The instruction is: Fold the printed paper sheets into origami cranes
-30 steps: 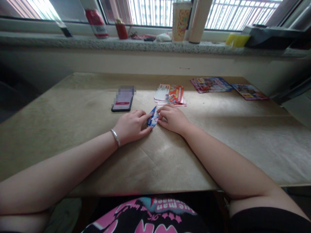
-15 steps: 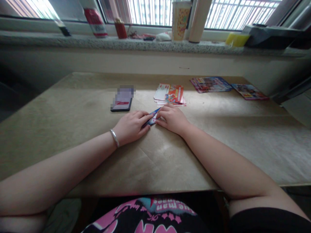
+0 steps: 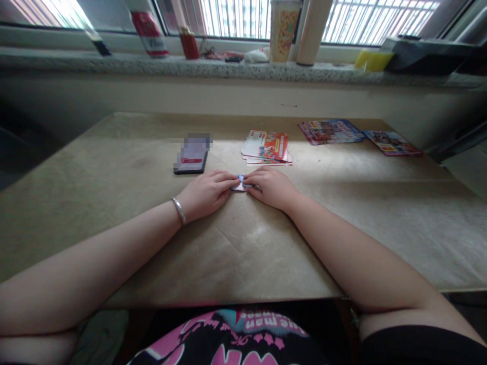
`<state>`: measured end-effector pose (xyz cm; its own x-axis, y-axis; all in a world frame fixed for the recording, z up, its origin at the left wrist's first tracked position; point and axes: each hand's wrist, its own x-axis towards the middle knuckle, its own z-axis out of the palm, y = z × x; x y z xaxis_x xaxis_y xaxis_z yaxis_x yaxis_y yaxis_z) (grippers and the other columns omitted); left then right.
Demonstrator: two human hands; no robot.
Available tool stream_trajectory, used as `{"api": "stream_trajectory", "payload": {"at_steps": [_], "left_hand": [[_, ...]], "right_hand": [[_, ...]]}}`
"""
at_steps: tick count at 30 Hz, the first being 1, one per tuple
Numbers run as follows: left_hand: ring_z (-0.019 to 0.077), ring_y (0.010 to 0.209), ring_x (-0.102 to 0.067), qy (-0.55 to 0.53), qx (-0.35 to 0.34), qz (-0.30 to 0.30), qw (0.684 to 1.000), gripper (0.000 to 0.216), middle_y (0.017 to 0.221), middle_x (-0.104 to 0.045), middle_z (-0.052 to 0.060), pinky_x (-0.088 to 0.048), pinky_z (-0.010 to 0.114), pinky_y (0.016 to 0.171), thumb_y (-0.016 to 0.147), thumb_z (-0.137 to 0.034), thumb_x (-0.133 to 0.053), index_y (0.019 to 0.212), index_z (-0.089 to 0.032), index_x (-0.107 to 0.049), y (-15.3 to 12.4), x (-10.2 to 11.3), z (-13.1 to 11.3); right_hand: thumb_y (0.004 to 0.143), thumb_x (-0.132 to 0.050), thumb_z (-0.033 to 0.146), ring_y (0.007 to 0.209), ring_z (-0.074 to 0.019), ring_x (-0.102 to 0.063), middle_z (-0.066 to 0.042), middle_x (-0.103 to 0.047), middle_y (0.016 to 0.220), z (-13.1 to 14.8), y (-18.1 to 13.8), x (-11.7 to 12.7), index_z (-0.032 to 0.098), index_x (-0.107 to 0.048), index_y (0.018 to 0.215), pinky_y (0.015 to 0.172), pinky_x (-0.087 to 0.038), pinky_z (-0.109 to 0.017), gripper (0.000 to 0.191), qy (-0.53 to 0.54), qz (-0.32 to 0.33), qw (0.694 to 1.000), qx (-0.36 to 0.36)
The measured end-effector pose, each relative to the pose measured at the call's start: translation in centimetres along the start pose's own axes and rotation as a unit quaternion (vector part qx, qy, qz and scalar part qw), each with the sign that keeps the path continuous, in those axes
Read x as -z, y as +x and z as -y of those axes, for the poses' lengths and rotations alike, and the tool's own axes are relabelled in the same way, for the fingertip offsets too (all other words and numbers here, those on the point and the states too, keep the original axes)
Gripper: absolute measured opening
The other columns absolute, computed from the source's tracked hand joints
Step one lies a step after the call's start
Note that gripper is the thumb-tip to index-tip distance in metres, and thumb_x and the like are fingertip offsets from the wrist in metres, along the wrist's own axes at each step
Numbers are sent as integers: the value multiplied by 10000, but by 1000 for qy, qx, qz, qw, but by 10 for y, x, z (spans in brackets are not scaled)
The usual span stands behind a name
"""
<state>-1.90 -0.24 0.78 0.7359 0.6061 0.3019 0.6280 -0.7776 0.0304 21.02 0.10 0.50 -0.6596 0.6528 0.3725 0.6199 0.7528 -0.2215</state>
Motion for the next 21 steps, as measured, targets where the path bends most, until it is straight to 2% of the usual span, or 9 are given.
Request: {"api": "stream_trajectory", "payload": {"at_steps": [6,11,14,17,21], "left_hand": [[212,1138,-609,8,2,-21,1000,353,1228,-674,46,-486,375,993,930,-132,-445,1224,-192,-629,0,-7,5],[228,1104,-632,24,-15,-41,999,335,1173,-696,72,-497,403,960,925,-136,-462,1205,-184,-640,2,-8,6],[233,1113,-618,33,-34,-45,998,309,1184,-689,50,-487,419,958,926,-140,-475,1138,-227,-682,2,-4,5],[229,1036,-615,46,-42,-42,997,269,1114,-699,47,-500,394,911,925,-169,-498,1052,-239,-724,1,0,4],[211,913,-602,69,-40,-12,997,259,994,-690,66,-508,355,820,934,-190,-496,1054,-224,-723,1,4,1]], "right_hand": [[888,-598,273,932,-214,-647,-45,-744,1054,2,-1,4,206,-743,1009,870,-492,-359,201,-44,11,999,11],[887,-601,285,927,-221,-639,-49,-745,1037,4,-1,6,190,-745,992,869,-479,-359,201,-58,13,998,10],[888,-600,293,924,-221,-636,-48,-745,1034,4,-1,5,189,-745,989,863,-470,-356,205,-63,11,998,9],[891,-597,307,915,-220,-632,-48,-746,1028,4,-1,5,191,-750,976,847,-464,-356,210,-72,7,997,5],[904,-574,319,894,-222,-621,-54,-747,998,5,-2,7,189,-757,923,828,-451,-358,226,-90,9,996,6]]}}
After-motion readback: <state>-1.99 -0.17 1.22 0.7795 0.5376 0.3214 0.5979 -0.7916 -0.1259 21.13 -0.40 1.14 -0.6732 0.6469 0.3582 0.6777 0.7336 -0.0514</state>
